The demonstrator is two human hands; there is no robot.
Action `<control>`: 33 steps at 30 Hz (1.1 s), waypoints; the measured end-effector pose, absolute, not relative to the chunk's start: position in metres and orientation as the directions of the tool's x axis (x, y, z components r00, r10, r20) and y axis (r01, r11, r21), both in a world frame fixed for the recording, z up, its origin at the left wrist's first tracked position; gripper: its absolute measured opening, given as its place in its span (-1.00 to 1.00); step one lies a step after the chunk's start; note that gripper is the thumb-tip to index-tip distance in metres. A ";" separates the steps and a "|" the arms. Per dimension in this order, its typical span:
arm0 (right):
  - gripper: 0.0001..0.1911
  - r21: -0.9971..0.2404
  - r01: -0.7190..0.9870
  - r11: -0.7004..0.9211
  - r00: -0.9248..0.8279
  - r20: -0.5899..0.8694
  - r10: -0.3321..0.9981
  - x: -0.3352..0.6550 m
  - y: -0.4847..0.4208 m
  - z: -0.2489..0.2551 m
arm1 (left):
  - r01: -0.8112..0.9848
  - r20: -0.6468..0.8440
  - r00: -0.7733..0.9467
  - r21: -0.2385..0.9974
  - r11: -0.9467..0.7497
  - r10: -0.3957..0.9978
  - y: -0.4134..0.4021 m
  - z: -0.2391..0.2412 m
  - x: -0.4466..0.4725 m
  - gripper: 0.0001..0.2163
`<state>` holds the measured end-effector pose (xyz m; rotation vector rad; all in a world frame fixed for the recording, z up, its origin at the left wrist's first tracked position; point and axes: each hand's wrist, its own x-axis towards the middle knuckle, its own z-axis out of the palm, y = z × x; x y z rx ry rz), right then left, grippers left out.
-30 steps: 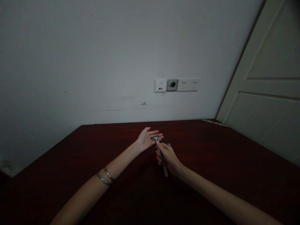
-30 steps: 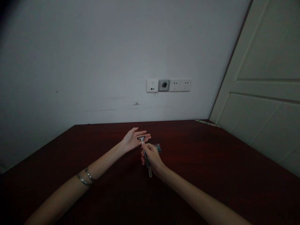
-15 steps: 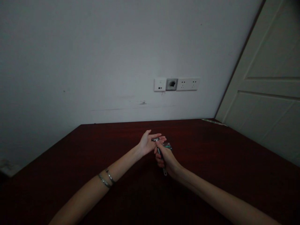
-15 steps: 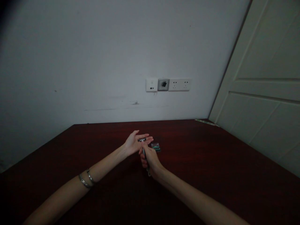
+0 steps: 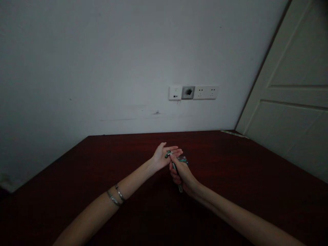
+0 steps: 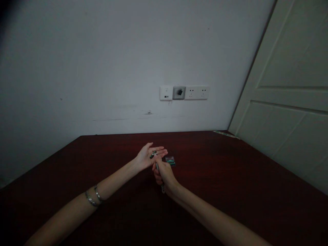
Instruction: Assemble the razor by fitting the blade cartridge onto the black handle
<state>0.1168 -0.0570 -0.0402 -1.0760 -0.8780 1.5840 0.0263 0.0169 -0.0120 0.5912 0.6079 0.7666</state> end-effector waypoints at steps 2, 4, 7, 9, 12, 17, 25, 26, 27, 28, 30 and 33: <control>-0.56 -0.909 -0.333 -0.252 -0.116 -0.225 0.967 0.117 -0.056 -0.039 | -0.442 -0.272 0.575 0.690 0.573 0.772 0.019 -0.013 0.025 -0.54; -0.56 -0.906 -0.349 -0.241 -0.112 -0.215 0.970 0.119 -0.054 -0.038 | -0.415 -0.263 0.571 0.725 0.549 0.778 0.024 -0.016 0.021 -0.56; -0.56 -0.910 -0.365 -0.198 -0.091 -0.177 0.980 0.123 -0.051 -0.035 | -0.346 -0.242 0.544 0.807 0.478 0.803 0.038 -0.028 0.011 -0.56; -0.55 -0.909 -0.378 -0.177 -0.081 -0.158 0.984 0.126 -0.049 -0.034 | -0.299 -0.230 0.544 0.845 0.443 0.807 0.049 -0.039 0.003 -0.57; -0.55 -0.902 -0.391 -0.181 -0.083 -0.161 0.983 0.128 -0.047 -0.035 | -0.238 -0.185 0.553 0.899 0.367 0.812 0.062 -0.053 -0.007 -0.58; -0.54 -0.902 -0.385 -0.194 -0.098 -0.169 0.981 0.126 -0.046 -0.038 | -0.213 -0.093 0.550 0.945 0.248 0.830 0.069 -0.061 -0.014 -0.59; -0.53 -0.912 -0.375 -0.169 -0.117 -0.134 0.984 0.127 -0.046 -0.040 | -0.197 -0.078 0.516 0.958 0.207 0.853 0.069 -0.063 -0.014 -0.61; -0.53 -0.914 -0.370 -0.166 -0.115 -0.132 0.985 0.128 -0.045 -0.040 | -0.195 -0.072 0.509 0.961 0.197 0.857 0.069 -0.063 -0.014 -0.62; -0.54 -0.916 -0.367 -0.164 -0.112 -0.131 0.985 0.128 -0.045 -0.039 | -0.193 -0.060 0.499 0.965 0.179 0.865 0.069 -0.063 -0.014 -0.62; -0.54 -0.916 -0.368 -0.156 -0.107 -0.125 0.986 0.129 -0.043 -0.039 | -0.190 -0.044 0.483 0.970 0.154 0.874 0.069 -0.062 -0.014 -0.63; -0.57 -0.916 -0.384 -0.114 -0.092 -0.085 0.992 0.132 -0.040 -0.036 | -0.179 0.000 0.438 0.980 0.087 0.899 0.068 -0.057 -0.014 -0.66; -0.65 -0.929 -0.370 0.002 -0.047 0.021 0.999 0.139 -0.033 -0.031 | -0.116 0.074 0.361 0.993 -0.034 0.930 0.067 -0.044 -0.014 -0.73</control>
